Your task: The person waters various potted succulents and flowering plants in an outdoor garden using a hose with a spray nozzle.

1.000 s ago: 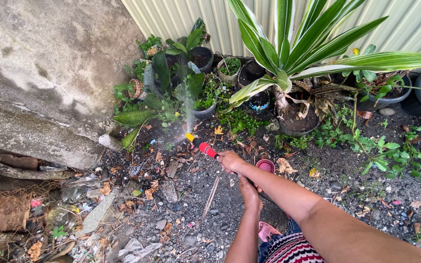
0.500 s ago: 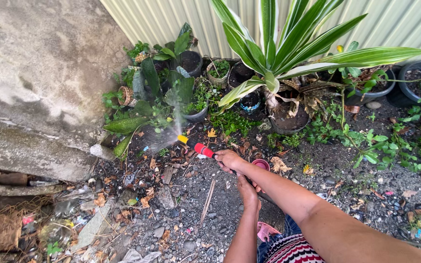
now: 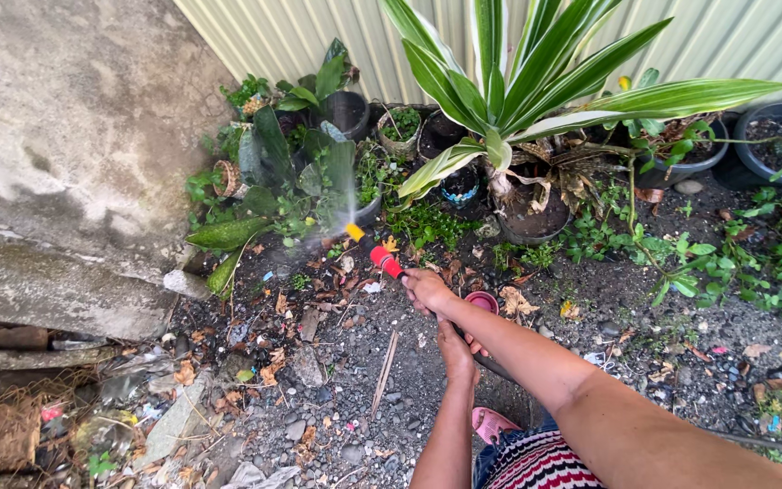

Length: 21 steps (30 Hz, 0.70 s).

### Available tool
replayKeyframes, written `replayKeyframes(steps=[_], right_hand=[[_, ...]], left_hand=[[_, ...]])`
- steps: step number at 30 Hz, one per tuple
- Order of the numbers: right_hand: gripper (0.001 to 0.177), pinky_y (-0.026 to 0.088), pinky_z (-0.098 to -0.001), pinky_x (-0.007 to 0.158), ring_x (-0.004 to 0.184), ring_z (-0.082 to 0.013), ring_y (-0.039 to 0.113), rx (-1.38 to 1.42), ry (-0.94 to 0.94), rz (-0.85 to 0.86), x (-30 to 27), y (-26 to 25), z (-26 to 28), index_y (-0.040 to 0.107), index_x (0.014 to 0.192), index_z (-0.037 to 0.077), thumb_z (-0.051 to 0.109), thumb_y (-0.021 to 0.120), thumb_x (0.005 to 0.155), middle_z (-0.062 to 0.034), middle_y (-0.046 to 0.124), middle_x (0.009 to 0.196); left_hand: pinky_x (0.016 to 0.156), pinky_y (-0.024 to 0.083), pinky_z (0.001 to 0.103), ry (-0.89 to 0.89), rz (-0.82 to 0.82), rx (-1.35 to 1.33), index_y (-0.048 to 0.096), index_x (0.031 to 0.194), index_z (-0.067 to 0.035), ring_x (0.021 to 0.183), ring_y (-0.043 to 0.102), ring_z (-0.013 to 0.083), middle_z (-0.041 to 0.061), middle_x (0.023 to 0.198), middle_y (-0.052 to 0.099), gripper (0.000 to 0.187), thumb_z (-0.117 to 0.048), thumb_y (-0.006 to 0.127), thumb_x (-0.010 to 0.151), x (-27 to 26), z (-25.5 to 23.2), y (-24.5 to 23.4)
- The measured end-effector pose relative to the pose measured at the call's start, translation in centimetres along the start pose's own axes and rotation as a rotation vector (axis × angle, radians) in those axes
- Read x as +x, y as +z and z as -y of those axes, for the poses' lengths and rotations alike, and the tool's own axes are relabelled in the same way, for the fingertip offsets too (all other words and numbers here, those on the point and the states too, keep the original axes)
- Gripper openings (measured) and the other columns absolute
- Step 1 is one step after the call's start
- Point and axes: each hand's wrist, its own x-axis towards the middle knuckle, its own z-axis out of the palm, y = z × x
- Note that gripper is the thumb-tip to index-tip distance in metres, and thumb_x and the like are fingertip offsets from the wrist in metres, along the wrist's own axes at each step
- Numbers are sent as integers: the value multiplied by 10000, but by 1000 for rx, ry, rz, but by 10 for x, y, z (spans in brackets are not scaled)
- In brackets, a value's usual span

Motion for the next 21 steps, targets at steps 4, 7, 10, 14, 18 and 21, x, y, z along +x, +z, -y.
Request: replayKeyframes(steps=[4, 7, 10, 14, 18, 21], right_hand=[[381, 334, -315, 319, 385, -128, 425, -35, -39, 19, 4, 3, 3, 563, 1399, 121, 220, 513, 1034, -6, 488, 623], [407, 360, -306, 329, 400, -122, 449, -105, -69, 46, 4, 2, 1, 570, 1429, 117, 225, 518, 1041, -10, 508, 626], [416, 363, -306, 334, 408, -122, 449, -117, -75, -34, 4, -1, 3, 548, 1442, 147, 225, 514, 1034, 1, 490, 632], [390, 371, -306, 338, 416, -118, 456, -98, -51, -57, 0, -23, -2, 582, 1410, 141, 232, 514, 1037, -6, 489, 631], [329, 375, -318, 346, 414, -131, 454, -30, 53, -103, 3, -48, -17, 617, 1332, 117, 222, 511, 1039, -24, 504, 635], [282, 381, -335, 353, 417, -147, 472, -9, 115, -215, 9, -65, -32, 592, 1275, 63, 214, 500, 1056, -36, 505, 649]], left_hand=[[357, 397, 326, 22, 6, -17, 466, 880, -70, 383, 405, 133, 10, 571, 439, 534, -521, 282, 1100, 7, 0, -2], [361, 401, 319, 20, -30, -14, 476, 914, -88, 390, 418, 136, 11, 573, 442, 496, -508, 275, 1083, 5, 1, 1], [356, 392, 317, 7, -54, 42, 491, 932, -107, 389, 415, 137, 7, 571, 442, 466, -494, 273, 1073, 7, -1, 6], [345, 386, 312, -7, 69, 45, 451, 901, -104, 385, 368, 110, -4, 562, 414, 491, -517, 284, 1108, 6, 12, 7], [316, 371, 324, -96, 34, 110, 422, 862, -128, 365, 341, 113, -11, 542, 400, 450, -505, 304, 1078, 14, 34, 8], [307, 381, 341, -136, 44, 181, 429, 845, -118, 357, 333, 123, -3, 535, 404, 429, -470, 326, 1067, 15, 42, 7]])
